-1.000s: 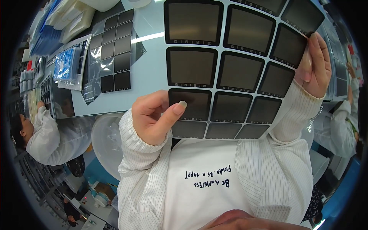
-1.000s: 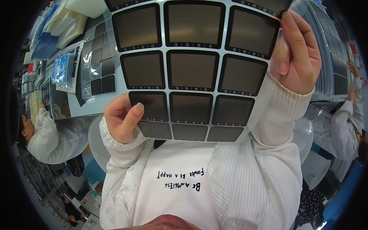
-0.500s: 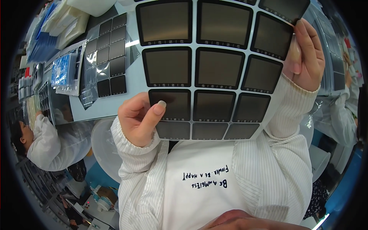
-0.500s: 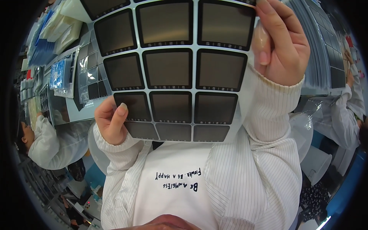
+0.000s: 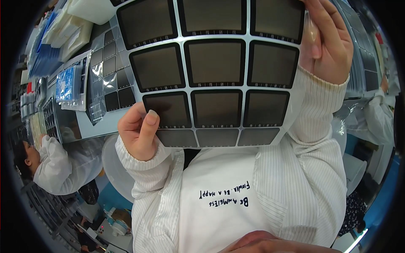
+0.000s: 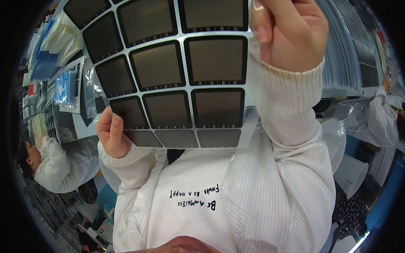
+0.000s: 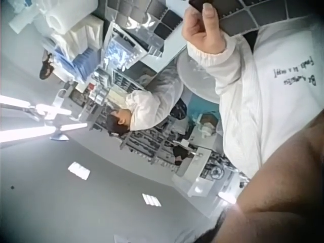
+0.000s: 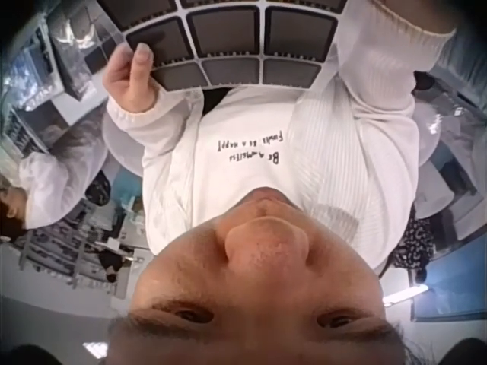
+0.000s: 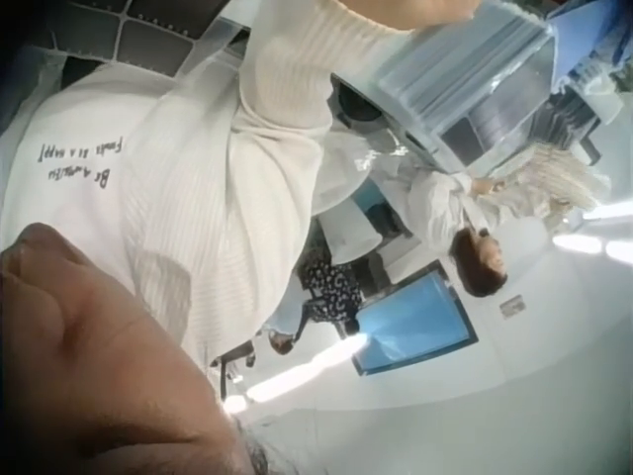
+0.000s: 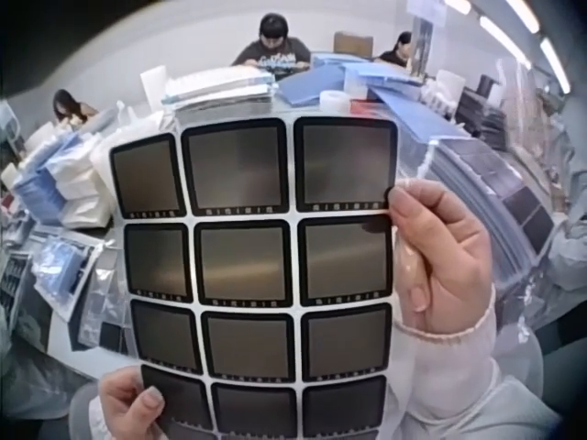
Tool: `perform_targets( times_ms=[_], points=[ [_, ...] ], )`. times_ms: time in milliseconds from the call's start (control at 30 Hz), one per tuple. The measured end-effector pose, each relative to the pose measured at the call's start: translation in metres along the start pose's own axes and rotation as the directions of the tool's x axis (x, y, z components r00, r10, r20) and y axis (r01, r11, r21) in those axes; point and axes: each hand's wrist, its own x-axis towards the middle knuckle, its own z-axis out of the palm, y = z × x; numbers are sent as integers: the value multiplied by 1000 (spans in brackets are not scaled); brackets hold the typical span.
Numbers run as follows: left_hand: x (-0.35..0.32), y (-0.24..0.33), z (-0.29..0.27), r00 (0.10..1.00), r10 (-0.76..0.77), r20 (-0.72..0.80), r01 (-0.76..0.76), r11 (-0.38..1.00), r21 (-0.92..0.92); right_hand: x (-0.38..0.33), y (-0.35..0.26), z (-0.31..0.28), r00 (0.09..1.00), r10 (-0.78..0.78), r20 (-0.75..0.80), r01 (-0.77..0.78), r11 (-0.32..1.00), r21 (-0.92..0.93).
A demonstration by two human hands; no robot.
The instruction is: Cleaning and inspecting small electronic or solar panels using a cloth at a workstation.
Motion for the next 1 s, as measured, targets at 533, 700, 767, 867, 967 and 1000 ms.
perform_targets(
  times_ms=[533,700,767,867,967,1000],
  points=[
    [-2,2,-2,999,-52,10,53,998,-22,40,-17,22,992,-116,48,113,992,51],
    [-3,0,-4,998,-56,35,56,998,-2,44,-14,8,978,-157,136,151,987,59],
    [-3,-1,-3,997,-55,54,55,998,-1,42,-16,8,982,-142,124,140,990,27],
    [-5,-3,0,996,-67,65,67,998,-7,38,-14,10,984,-105,147,90,991,102],
    [-3,5,8,993,-92,79,87,994,61,39,-16,9,992,-127,-8,127,992,-20],
    [-2,10,11,990,-105,98,98,992,78,40,-16,10,993,-118,-3,118,993,-12]
  ],
)
